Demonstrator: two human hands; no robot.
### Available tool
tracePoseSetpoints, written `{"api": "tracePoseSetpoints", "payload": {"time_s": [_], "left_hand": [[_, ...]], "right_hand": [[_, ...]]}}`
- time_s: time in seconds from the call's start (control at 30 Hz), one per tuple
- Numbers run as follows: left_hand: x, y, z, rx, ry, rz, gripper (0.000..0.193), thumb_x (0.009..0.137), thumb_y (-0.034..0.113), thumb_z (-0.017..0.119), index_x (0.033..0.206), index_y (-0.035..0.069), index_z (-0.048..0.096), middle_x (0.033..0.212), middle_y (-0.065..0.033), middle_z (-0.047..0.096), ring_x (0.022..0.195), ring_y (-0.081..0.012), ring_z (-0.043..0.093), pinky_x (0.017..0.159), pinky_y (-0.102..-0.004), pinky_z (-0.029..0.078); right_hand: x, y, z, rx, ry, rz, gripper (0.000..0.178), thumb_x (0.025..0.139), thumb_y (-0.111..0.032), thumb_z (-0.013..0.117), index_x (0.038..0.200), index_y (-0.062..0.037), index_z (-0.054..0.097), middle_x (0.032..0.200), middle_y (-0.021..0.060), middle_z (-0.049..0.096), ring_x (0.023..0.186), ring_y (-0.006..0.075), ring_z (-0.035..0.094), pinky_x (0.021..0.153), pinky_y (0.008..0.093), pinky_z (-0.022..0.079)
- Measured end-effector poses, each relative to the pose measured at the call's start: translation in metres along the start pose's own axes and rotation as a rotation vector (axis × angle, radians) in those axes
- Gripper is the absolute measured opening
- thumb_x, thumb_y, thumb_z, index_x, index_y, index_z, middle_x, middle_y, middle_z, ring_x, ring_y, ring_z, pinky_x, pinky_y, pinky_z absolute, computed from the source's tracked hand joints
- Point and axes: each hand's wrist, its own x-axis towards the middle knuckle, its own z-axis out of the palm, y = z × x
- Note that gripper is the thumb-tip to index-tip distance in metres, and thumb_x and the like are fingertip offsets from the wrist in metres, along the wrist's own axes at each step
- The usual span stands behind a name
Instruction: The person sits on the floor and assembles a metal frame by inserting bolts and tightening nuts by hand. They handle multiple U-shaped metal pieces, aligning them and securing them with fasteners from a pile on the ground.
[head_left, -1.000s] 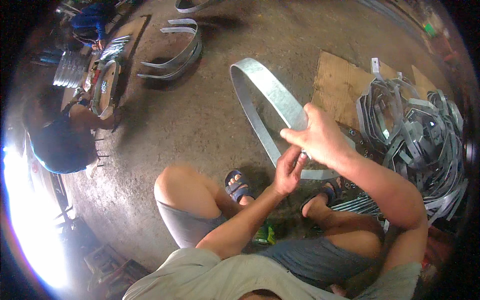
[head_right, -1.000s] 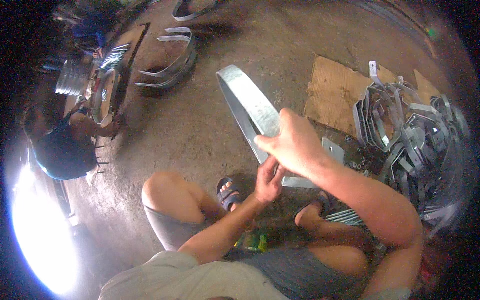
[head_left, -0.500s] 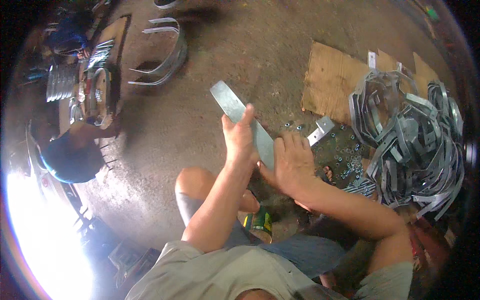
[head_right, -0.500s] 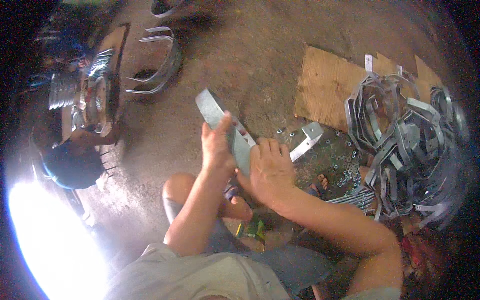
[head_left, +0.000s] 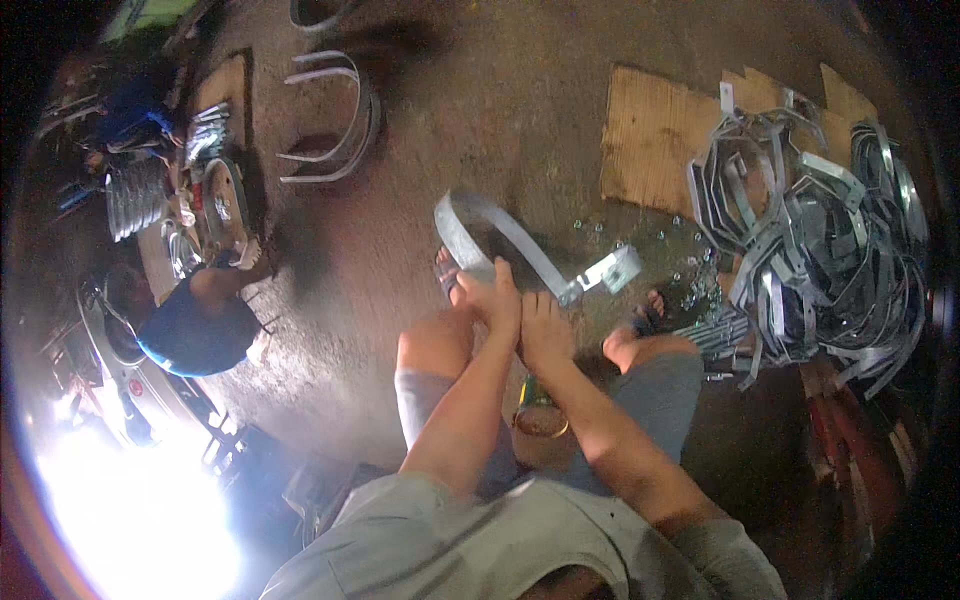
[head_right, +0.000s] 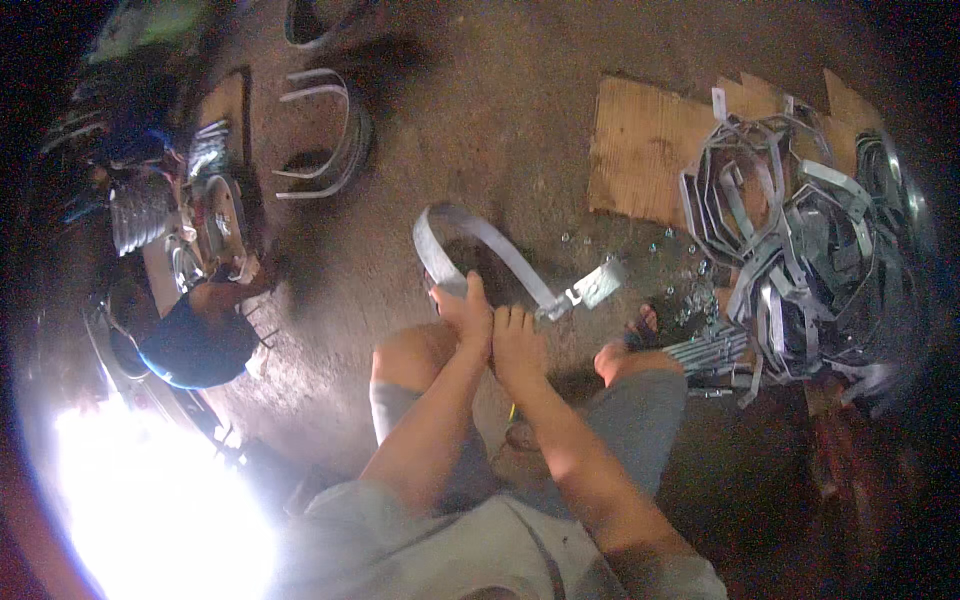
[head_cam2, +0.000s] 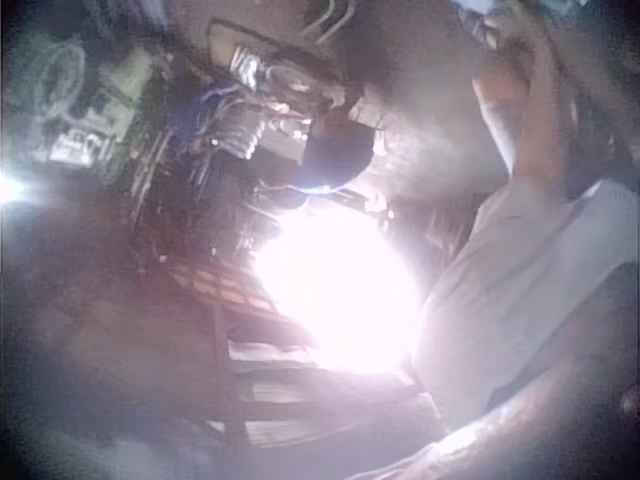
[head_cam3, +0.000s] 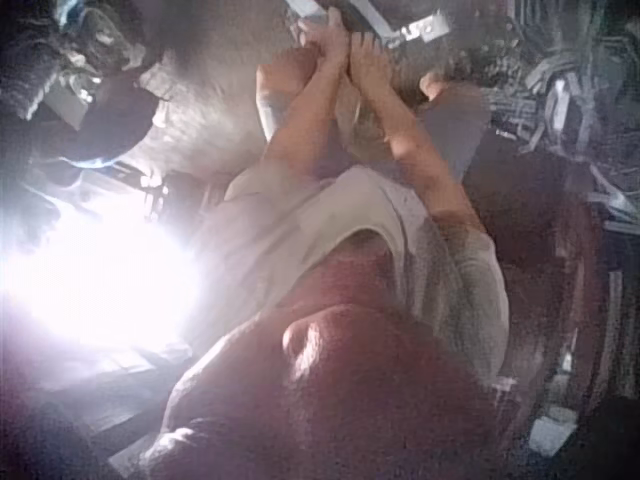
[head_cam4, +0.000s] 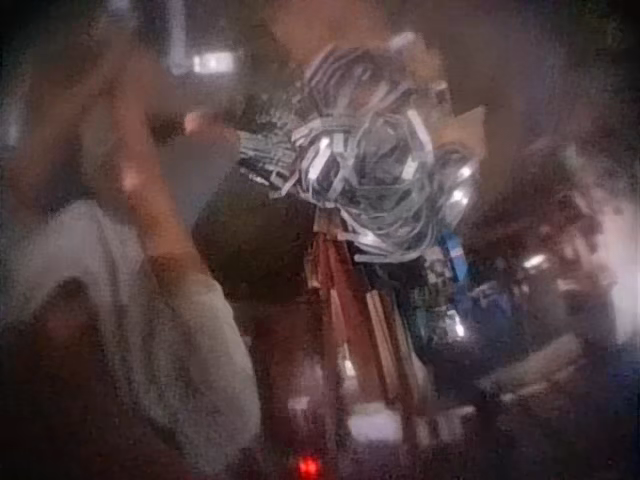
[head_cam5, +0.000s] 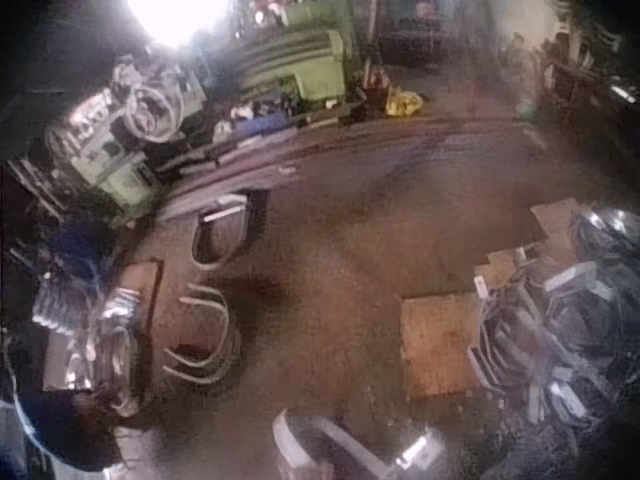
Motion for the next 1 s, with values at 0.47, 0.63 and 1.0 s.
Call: {"api": "tracePoseSetpoints", "payload": {"time_s": [0.47, 0.63, 1.0], "left_hand": [[-0.004, -0.013, -0.012, -0.071, -0.260, 0.122, 0.076, 0.078, 0.021, 0.073, 0.133, -0.017, 0.038, 0.125, -0.0338, 0.054, 0.118, -0.0444, 0.052, 0.104, -0.0449, 0.040], [0.004, -0.061, 0.009, -0.023, -0.145, 0.225, 0.076, 0.077, 0.021, 0.074, 0.135, -0.014, 0.039, 0.123, -0.0318, 0.057, 0.114, -0.0432, 0.056, 0.102, -0.0447, 0.041], [-0.008, -0.054, 0.010, -0.002, -0.064, 0.300, 0.063, 0.078, 0.022, 0.075, 0.125, -0.009, 0.047, 0.111, -0.0278, 0.062, 0.102, -0.0423, 0.060, 0.093, -0.0460, 0.046]], "right_hand": [[0.003, 0.002, 0.081, 0.213, -0.029, 0.249, 0.017, 0.095, -0.015, 0.051, 0.111, -0.0078, 0.047, 0.102, 0.0188, 0.064, 0.091, 0.0416, 0.069, 0.075, 0.0555, 0.054], [0.001, 0.006, 0.109, 0.202, -0.067, 0.214, 0.020, 0.096, -0.016, 0.049, 0.114, -0.0083, 0.046, 0.101, 0.0167, 0.068, 0.091, 0.0405, 0.069, 0.078, 0.0536, 0.055], [0.002, 0.014, 0.091, 0.289, -0.165, 0.191, 0.026, 0.092, -0.016, 0.056, 0.113, -0.0046, 0.045, 0.104, 0.0209, 0.067, 0.093, 0.0431, 0.069, 0.078, 0.0525, 0.055]]}}
